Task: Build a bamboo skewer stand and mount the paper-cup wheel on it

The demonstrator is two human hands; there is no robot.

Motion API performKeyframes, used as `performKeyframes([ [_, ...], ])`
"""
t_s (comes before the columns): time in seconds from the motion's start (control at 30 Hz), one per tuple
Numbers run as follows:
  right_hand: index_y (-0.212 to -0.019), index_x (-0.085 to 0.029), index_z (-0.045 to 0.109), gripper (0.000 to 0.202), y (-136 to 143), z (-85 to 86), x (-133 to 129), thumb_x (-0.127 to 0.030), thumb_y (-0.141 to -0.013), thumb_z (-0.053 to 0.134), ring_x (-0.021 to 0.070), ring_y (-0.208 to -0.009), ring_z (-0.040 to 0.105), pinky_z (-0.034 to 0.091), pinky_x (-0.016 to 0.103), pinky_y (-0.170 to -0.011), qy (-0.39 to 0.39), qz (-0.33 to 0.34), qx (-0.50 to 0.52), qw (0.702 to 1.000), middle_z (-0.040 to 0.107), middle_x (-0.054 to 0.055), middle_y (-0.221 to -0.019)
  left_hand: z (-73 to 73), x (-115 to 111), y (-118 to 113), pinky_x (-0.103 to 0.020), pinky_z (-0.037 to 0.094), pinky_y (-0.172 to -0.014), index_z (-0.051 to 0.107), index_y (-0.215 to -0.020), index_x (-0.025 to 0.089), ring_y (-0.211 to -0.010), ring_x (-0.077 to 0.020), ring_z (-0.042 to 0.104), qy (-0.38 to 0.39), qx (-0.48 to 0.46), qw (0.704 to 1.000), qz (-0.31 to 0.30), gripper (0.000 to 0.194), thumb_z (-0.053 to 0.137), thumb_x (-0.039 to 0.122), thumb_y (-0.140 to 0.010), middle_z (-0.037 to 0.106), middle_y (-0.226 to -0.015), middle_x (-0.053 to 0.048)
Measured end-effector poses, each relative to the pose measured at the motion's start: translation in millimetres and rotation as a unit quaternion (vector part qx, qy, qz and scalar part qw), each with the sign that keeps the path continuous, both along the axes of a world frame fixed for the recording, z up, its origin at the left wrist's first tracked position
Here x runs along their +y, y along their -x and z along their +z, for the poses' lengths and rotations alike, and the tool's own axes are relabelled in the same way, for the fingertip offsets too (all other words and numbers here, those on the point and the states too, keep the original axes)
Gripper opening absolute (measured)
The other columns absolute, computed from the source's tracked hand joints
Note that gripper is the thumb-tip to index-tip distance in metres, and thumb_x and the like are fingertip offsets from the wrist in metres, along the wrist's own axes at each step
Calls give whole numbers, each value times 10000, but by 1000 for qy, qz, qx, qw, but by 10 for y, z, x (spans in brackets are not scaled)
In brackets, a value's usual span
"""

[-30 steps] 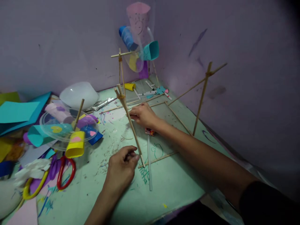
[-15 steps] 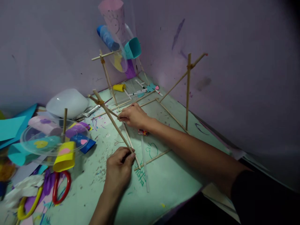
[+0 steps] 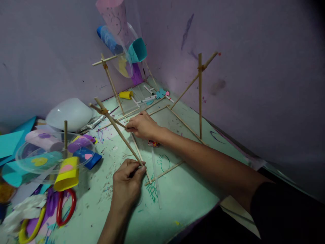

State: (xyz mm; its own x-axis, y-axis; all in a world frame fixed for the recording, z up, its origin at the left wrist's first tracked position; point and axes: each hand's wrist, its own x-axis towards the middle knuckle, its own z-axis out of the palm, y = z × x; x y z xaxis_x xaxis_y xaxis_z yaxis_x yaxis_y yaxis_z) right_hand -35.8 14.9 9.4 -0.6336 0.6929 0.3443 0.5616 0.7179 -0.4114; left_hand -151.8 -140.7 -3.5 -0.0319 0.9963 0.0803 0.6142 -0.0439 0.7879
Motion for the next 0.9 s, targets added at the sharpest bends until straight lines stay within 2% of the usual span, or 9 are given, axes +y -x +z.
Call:
performKeyframes([
  [0.3,-819,-204,689,184,-17,27,-16,-174,-789,510,149,-786,545,228,316,-739,15,-2,2,1000,681,11,-819,-3,4,-18,-275,463,-647,666,-653,183,-704,-148,594,-9,11,1000,2,108,593,204,-730,616,-730,-17],
  [0.9,-819,-199,698,176,-2,0,-2,-215,-789,525,153,-757,548,230,310,-709,-7,-4,-9,1000,686,19,-794,8,-4,-33,-257,452,-626,654,-646,182,-682,-144,582,-14,19,1000,-1,114,578,188,-730,606,-718,-16],
])
